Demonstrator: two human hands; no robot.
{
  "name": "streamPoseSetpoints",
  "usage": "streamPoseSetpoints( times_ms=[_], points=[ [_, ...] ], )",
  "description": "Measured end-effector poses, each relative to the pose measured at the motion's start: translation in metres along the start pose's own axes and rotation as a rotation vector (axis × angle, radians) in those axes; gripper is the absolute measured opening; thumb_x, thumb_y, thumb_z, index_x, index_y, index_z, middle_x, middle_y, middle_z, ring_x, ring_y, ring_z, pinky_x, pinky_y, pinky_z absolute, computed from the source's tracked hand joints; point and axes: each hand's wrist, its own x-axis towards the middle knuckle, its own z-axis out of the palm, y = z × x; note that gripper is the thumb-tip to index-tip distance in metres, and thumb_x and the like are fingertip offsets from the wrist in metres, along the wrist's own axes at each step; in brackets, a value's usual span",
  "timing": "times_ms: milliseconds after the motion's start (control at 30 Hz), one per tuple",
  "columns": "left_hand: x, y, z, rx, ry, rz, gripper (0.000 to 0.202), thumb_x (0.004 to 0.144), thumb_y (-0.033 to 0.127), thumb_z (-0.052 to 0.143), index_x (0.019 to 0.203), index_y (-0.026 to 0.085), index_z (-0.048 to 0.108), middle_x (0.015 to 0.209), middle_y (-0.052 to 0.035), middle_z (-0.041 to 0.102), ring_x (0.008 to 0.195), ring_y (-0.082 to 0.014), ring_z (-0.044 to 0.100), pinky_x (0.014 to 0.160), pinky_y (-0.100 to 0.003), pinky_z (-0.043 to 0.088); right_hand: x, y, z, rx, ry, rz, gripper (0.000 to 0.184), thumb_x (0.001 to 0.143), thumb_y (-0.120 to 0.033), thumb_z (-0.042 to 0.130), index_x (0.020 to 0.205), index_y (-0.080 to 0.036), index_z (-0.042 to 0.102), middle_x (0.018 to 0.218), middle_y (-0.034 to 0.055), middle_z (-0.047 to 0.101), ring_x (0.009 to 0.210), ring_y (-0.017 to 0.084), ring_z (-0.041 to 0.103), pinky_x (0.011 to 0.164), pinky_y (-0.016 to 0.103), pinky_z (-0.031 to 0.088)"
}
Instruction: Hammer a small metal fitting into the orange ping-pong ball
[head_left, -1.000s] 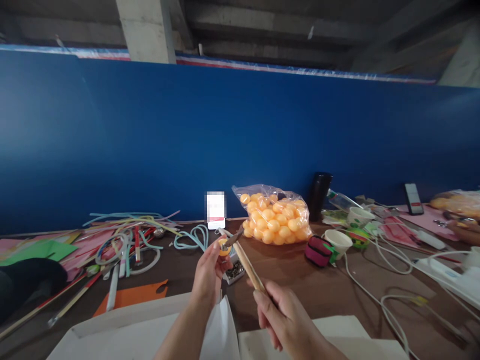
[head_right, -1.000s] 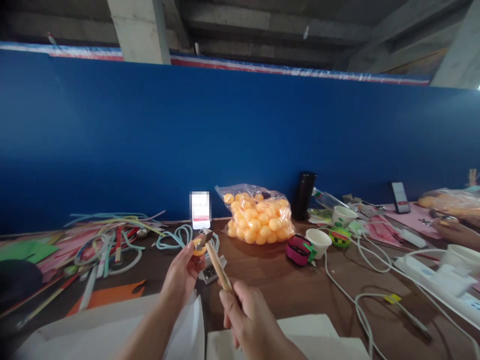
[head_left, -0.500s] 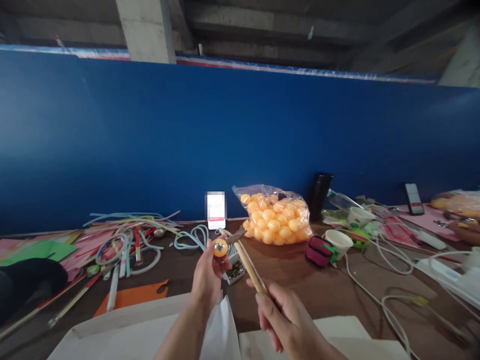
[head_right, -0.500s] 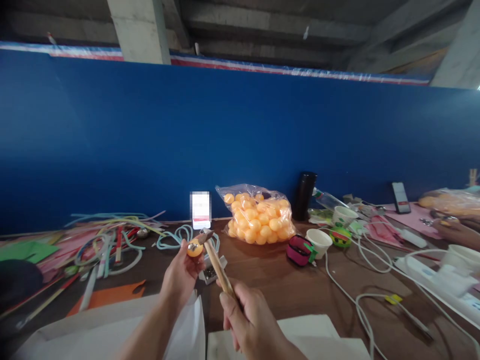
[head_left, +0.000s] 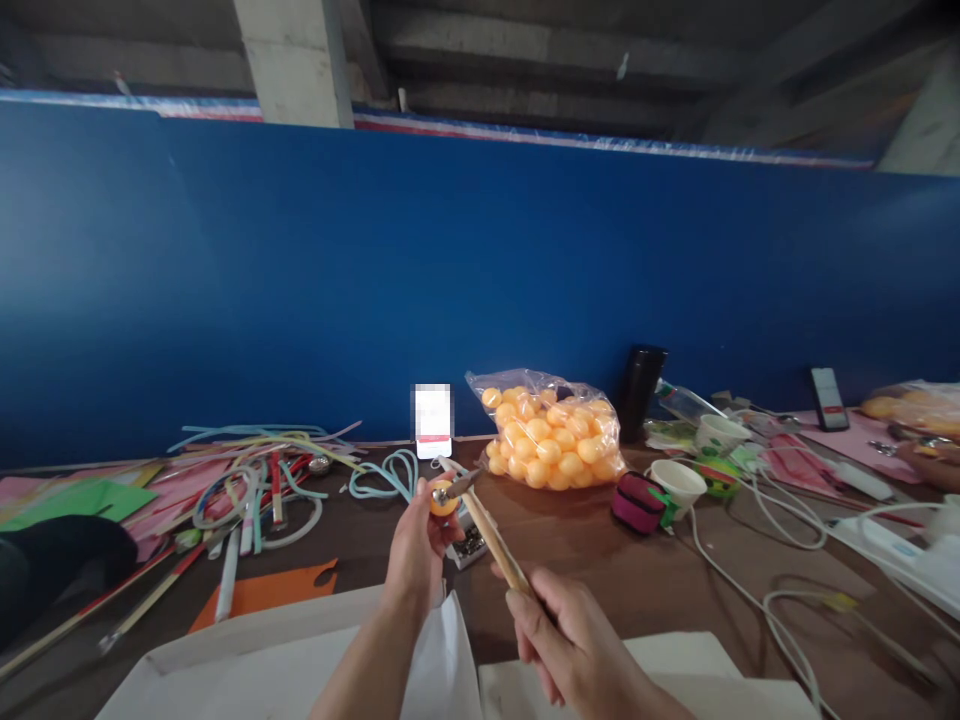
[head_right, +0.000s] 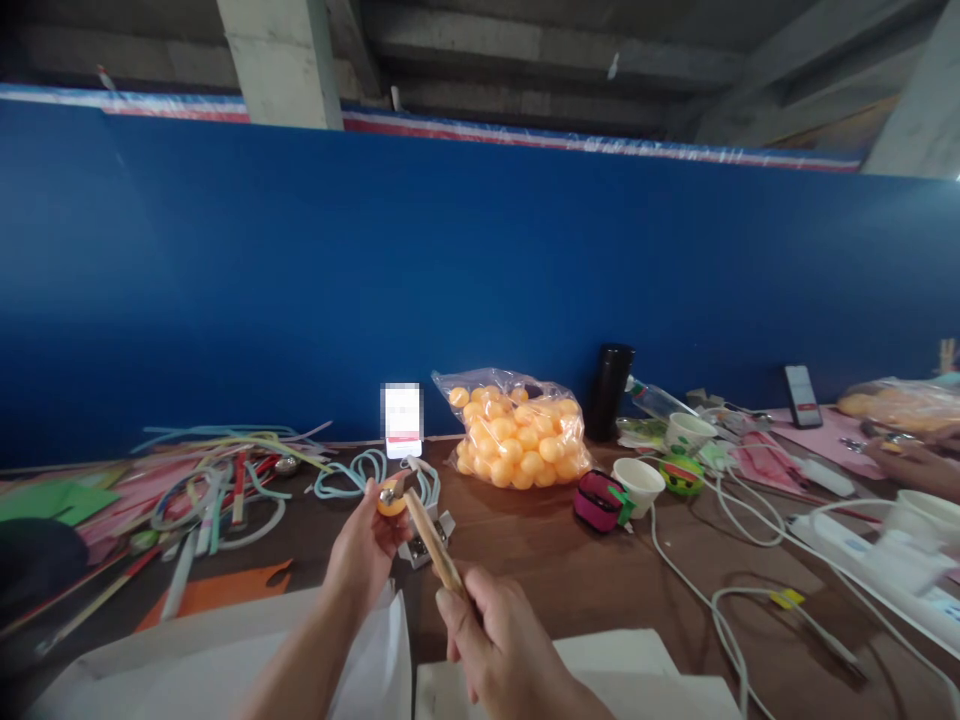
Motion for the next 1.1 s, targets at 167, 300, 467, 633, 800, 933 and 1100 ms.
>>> streamPoseSetpoints(
  times_ms=[167,300,467,633,800,933,1100],
  points=[
    [0.0011,-0.0023,-0.002,0.038,0.009,0.014,0.052,0.077,0.054,0.062,0.108,0.012,0.066,0.07,-0.0019,0.055,0.057,-0.0099,0.048,0.051,-0.022,0.044,-0.001,-0.0027,-0.0002,-0.008,0.003,-0.009,0.05,0.093,-0.055,0.038,0.115,-0.014,0.056,0.058,-0.0044,0.051,0.038,0.007,0.041,0.038,0.017,0.032],
    [0.0019,-0.0035,-0.0025,0.085,0.015,0.028,0.052,0.079,0.053,0.06,0.11,0.012,0.065,0.07,-0.0013,0.053,0.058,-0.0102,0.048,0.051,-0.022,0.044,-0.0006,-0.0024,-0.0005,-0.046,-0.02,-0.004,0.047,0.093,-0.055,0.037,0.104,-0.015,0.06,0.06,-0.0034,0.05,0.041,0.007,0.043,0.039,0.017,0.033],
    [0.0013,-0.0038,-0.0019,0.116,0.011,0.05,0.051,0.079,0.053,0.061,0.109,0.012,0.066,0.069,-0.001,0.053,0.058,-0.0099,0.048,0.053,-0.023,0.044,-0.0009,-0.0029,-0.0012,-0.042,-0.007,-0.02,0.047,0.094,-0.054,0.035,0.112,-0.016,0.055,0.061,-0.0042,0.051,0.041,0.007,0.043,0.041,0.018,0.034],
    [0.0006,-0.0048,-0.0017,0.123,0.033,0.062,0.05,0.074,0.053,0.066,0.105,0.014,0.067,0.068,0.0001,0.054,0.055,-0.0091,0.047,0.053,-0.023,0.045,-0.001,-0.0037,-0.001,-0.074,-0.009,-0.012,0.044,0.094,-0.053,0.036,0.099,-0.016,0.059,0.059,-0.0039,0.05,0.041,0.007,0.045,0.041,0.018,0.033],
    [0.0004,-0.0035,-0.0005,0.132,0.044,0.069,0.049,0.073,0.053,0.066,0.103,0.015,0.068,0.067,0.0002,0.054,0.055,-0.0089,0.048,0.053,-0.022,0.046,-0.0008,-0.0033,0.0,-0.085,0.006,-0.024,0.042,0.094,-0.053,0.036,0.094,-0.017,0.058,0.06,-0.0034,0.051,0.042,0.008,0.045,0.042,0.018,0.034],
    [-0.0003,-0.0016,0.0009,0.143,0.066,0.062,0.051,0.07,0.054,0.069,0.101,0.013,0.069,0.07,-0.0012,0.057,0.056,-0.0095,0.05,0.053,-0.022,0.046,-0.0008,-0.0047,0.0004,-0.113,0.003,-0.04,0.041,0.093,-0.053,0.039,0.093,-0.017,0.059,0.06,-0.0029,0.052,0.042,0.008,0.044,0.043,0.018,0.034],
    [0.002,-0.0044,-0.0025,0.133,0.048,0.072,0.05,0.073,0.053,0.067,0.103,0.013,0.068,0.069,-0.0002,0.055,0.055,-0.0088,0.049,0.053,-0.022,0.046,-0.0004,-0.0049,0.0003,-0.097,0.002,-0.02,0.042,0.094,-0.053,0.038,0.091,-0.016,0.059,0.06,-0.0028,0.052,0.042,0.008,0.045,0.041,0.018,0.034]
  ],
)
